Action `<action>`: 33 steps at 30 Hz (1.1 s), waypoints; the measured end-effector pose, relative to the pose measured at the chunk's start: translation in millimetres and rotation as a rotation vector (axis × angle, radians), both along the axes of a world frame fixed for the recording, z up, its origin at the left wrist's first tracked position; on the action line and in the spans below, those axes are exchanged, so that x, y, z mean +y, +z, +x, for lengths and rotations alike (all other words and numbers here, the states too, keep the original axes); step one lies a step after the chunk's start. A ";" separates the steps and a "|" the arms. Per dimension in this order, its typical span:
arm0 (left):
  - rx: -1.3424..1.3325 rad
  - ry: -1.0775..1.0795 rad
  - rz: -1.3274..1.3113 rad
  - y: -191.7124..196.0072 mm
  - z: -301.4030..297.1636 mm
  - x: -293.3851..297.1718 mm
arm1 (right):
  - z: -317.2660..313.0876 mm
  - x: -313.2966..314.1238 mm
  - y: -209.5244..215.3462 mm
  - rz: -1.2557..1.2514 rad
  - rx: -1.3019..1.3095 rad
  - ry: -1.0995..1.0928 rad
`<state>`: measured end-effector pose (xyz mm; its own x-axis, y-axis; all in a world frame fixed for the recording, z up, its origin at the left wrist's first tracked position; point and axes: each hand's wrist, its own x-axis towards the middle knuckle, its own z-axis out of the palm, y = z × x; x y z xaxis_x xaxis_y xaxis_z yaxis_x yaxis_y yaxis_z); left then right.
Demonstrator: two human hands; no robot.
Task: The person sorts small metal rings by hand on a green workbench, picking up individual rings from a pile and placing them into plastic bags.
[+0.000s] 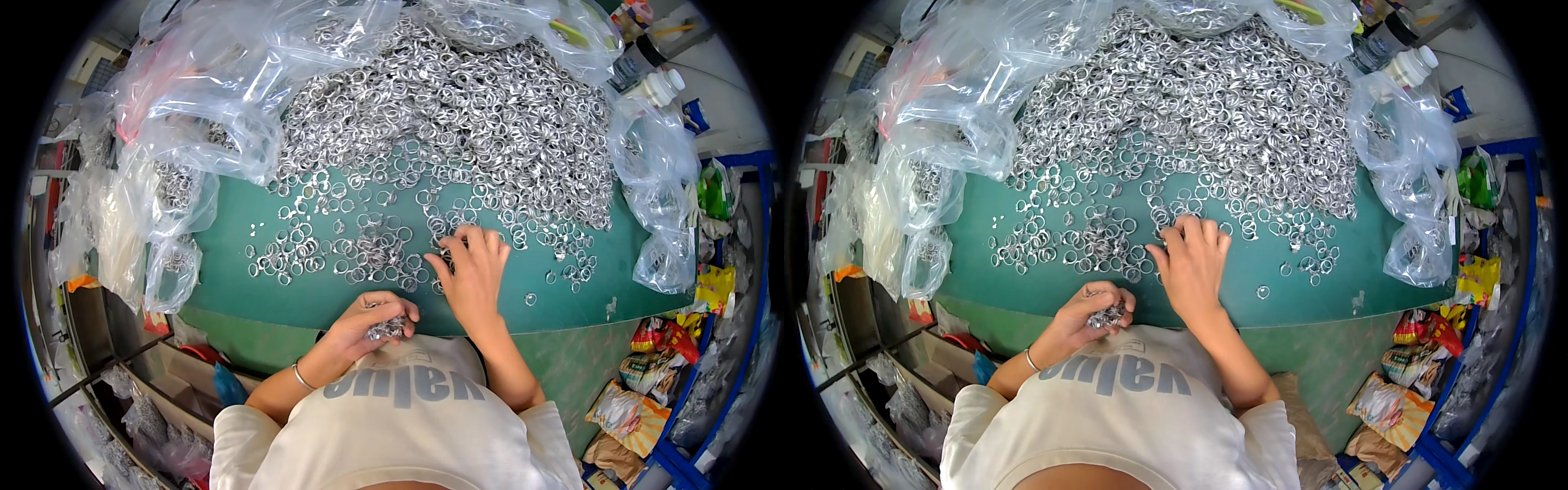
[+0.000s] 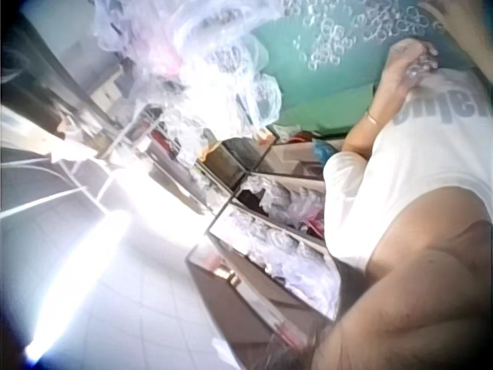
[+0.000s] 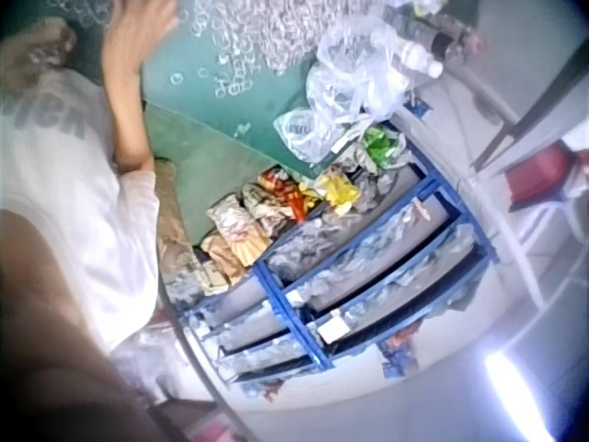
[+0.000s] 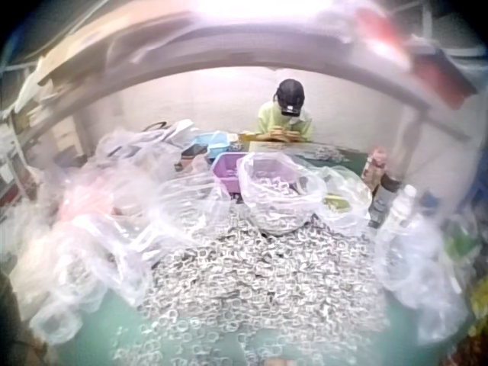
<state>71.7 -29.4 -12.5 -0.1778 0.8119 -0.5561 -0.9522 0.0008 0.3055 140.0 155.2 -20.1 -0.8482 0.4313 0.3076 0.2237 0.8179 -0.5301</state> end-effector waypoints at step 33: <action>0.933 -0.088 -0.269 47.1 -41.4 43.1 | 11.3 8.7 27.4 -1.634 0.143 0.110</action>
